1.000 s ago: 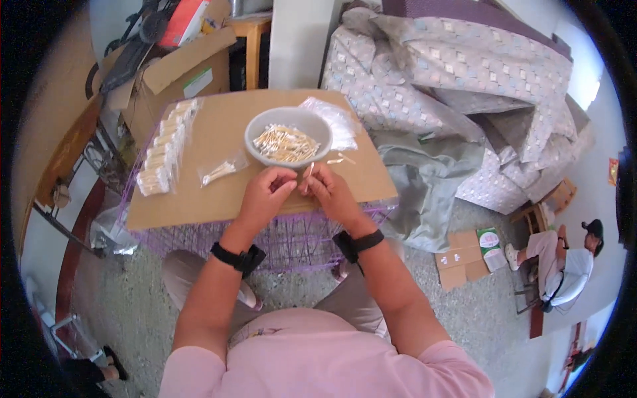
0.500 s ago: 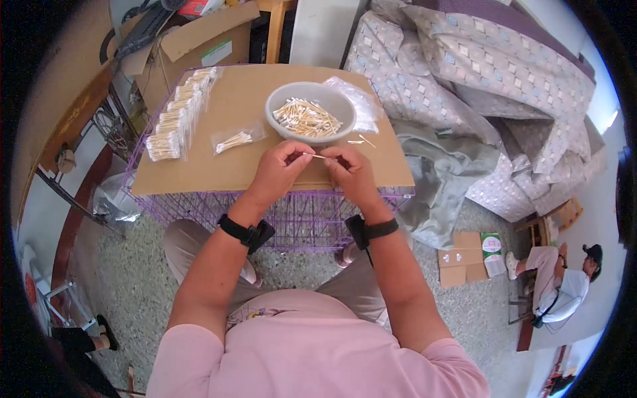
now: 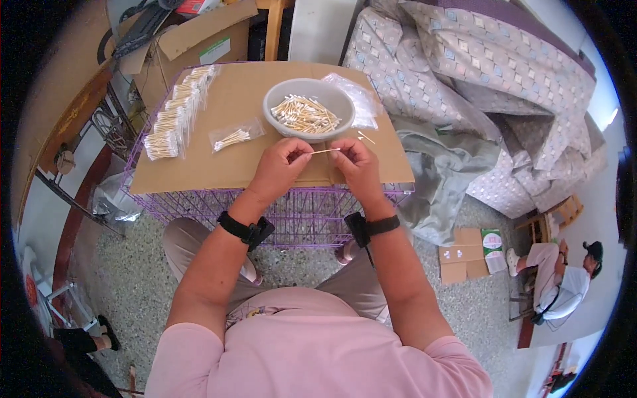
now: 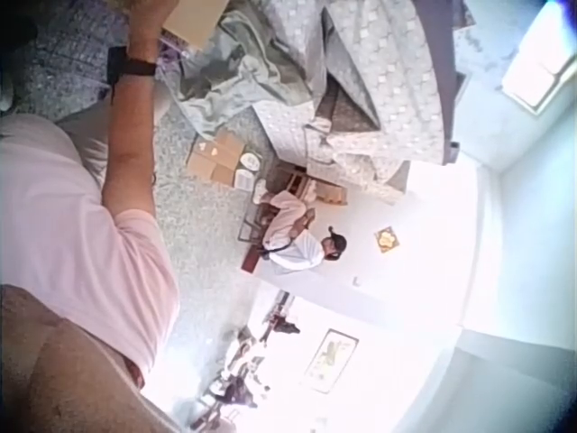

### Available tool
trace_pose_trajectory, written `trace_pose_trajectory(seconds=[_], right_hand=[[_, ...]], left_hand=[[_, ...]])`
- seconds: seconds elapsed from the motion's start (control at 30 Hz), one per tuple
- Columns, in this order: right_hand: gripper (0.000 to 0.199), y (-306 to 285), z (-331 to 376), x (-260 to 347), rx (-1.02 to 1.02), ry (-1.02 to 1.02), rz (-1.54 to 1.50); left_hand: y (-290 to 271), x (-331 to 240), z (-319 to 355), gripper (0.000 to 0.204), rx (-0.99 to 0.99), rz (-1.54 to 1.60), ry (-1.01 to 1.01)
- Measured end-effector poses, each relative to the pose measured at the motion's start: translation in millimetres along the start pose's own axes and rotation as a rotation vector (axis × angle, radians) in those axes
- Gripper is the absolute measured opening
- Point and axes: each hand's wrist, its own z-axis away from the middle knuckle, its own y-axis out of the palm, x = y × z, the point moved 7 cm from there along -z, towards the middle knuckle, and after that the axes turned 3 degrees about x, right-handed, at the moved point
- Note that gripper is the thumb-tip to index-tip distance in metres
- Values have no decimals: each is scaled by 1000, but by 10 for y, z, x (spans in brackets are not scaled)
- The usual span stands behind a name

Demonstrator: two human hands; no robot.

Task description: Packaging cotton swabs into small plastic bags.

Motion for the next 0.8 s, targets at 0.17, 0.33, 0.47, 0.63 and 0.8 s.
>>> trace_pose_trajectory(seconds=[0.17,0.33,0.47,0.63,0.8], right_hand=[[8,26,-11,-23,23,7,13],[7,22,-12,-3,39,-4,41],[10,47,1,18,46,7,108],[13,54,16,21,53,-7,170],[10,112,12,95,35,-19,68]], left_hand=[[-17,17,4,9,-26,26,1],[-15,-2,2,10,-16,37,0],[-27,9,13,11,-18,53,0],[-27,10,26,11,-32,87,-3],[-40,22,20,10,-17,67,34]])
